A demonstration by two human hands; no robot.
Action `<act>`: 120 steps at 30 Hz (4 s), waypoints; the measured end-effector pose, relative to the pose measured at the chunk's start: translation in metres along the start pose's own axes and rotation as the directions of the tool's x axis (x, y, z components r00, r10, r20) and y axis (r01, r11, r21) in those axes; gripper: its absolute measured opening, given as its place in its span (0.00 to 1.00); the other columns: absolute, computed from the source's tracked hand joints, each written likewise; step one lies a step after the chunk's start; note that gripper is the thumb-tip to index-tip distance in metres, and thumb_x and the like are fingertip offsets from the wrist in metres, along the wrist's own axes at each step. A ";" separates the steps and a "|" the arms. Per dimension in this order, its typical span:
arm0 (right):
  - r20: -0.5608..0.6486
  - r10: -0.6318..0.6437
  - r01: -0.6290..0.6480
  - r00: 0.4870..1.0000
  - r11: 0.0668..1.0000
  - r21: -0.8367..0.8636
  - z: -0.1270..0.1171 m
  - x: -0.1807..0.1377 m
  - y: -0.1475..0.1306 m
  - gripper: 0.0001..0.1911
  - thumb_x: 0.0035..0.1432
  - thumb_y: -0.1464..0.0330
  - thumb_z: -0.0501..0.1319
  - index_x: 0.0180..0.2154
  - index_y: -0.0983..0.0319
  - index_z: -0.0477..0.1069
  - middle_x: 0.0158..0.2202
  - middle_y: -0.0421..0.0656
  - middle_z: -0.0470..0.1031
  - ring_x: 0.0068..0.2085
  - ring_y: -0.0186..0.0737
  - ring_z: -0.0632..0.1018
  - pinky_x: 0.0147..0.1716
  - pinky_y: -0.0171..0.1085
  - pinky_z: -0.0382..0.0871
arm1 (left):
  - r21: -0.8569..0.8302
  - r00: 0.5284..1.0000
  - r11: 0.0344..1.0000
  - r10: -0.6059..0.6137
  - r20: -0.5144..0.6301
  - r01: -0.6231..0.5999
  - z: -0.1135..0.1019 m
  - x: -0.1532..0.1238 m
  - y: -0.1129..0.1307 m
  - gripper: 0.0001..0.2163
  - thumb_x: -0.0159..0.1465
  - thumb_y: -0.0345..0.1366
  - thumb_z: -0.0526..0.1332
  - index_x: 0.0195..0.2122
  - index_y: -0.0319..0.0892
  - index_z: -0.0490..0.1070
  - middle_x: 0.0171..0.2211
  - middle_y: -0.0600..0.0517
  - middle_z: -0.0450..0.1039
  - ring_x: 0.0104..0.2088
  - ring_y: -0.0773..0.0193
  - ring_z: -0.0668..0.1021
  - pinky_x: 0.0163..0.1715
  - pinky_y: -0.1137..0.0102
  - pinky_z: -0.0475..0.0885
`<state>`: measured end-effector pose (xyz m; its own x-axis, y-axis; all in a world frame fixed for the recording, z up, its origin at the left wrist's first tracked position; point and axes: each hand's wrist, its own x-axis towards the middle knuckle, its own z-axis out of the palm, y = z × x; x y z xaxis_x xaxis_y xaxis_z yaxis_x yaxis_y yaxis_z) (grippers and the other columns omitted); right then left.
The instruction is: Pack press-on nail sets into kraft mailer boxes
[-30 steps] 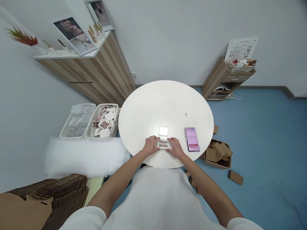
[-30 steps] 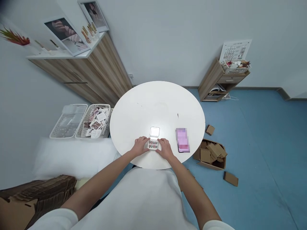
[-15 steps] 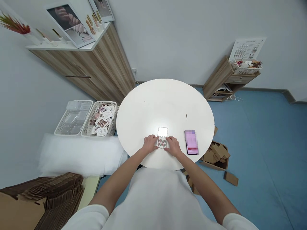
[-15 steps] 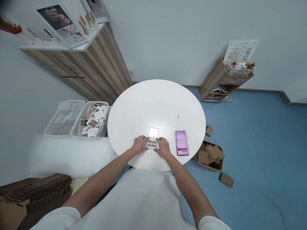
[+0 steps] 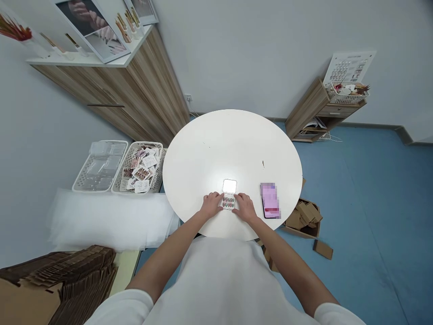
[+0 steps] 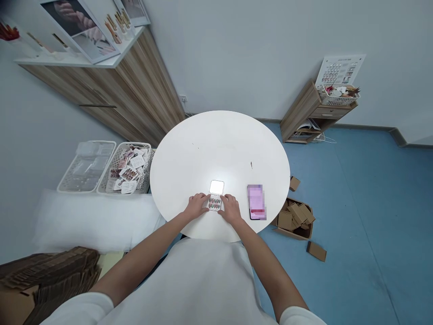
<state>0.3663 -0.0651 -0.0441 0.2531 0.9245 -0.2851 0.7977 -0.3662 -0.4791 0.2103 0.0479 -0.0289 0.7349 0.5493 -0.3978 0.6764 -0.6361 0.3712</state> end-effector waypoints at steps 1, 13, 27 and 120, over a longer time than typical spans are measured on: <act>-0.003 -0.001 0.001 1.000 1.000 0.006 0.001 0.000 0.000 0.31 0.45 0.65 0.62 0.52 0.57 0.56 0.51 0.48 0.59 0.51 0.48 0.61 0.46 0.44 0.57 | -0.011 1.000 1.000 0.001 0.004 -0.001 0.000 0.000 0.000 0.26 0.54 0.38 0.59 0.54 0.51 0.55 0.47 0.48 0.62 0.47 0.55 0.65 0.45 0.62 0.57; 0.057 0.136 -0.147 0.989 0.937 0.318 -0.004 -0.011 0.010 0.35 0.45 0.69 0.60 0.56 0.60 0.53 0.49 0.48 0.62 0.50 0.45 0.65 0.47 0.42 0.60 | -0.400 0.996 0.914 -0.088 -0.031 0.069 0.013 -0.010 -0.005 0.27 0.53 0.39 0.59 0.54 0.42 0.54 0.44 0.47 0.64 0.42 0.61 0.70 0.41 0.68 0.65; 0.149 0.317 -0.314 0.937 0.570 0.759 0.010 0.001 0.002 0.25 0.44 0.73 0.57 0.48 0.63 0.64 0.41 0.45 0.71 0.38 0.36 0.74 0.40 0.37 0.68 | -0.761 0.944 0.597 -0.323 0.061 0.253 0.017 -0.006 -0.001 0.16 0.55 0.30 0.55 0.46 0.39 0.65 0.41 0.48 0.71 0.40 0.65 0.73 0.41 0.70 0.67; 0.068 0.227 -0.110 0.971 0.177 0.978 -0.102 -0.067 -0.060 0.21 0.43 0.59 0.63 0.41 0.58 0.68 0.36 0.42 0.72 0.32 0.35 0.73 0.35 0.40 0.70 | -0.998 0.980 0.055 -0.193 -0.036 -0.026 -0.068 -0.075 0.057 0.22 0.49 0.43 0.64 0.43 0.41 0.65 0.37 0.48 0.73 0.32 0.67 0.74 0.36 0.68 0.68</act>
<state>0.3572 -0.0943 0.0880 0.3895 0.8077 -0.4426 -0.4223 -0.2705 -0.8652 0.1967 0.0072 0.0790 0.5914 0.6810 -0.4318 0.0674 0.4918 0.8681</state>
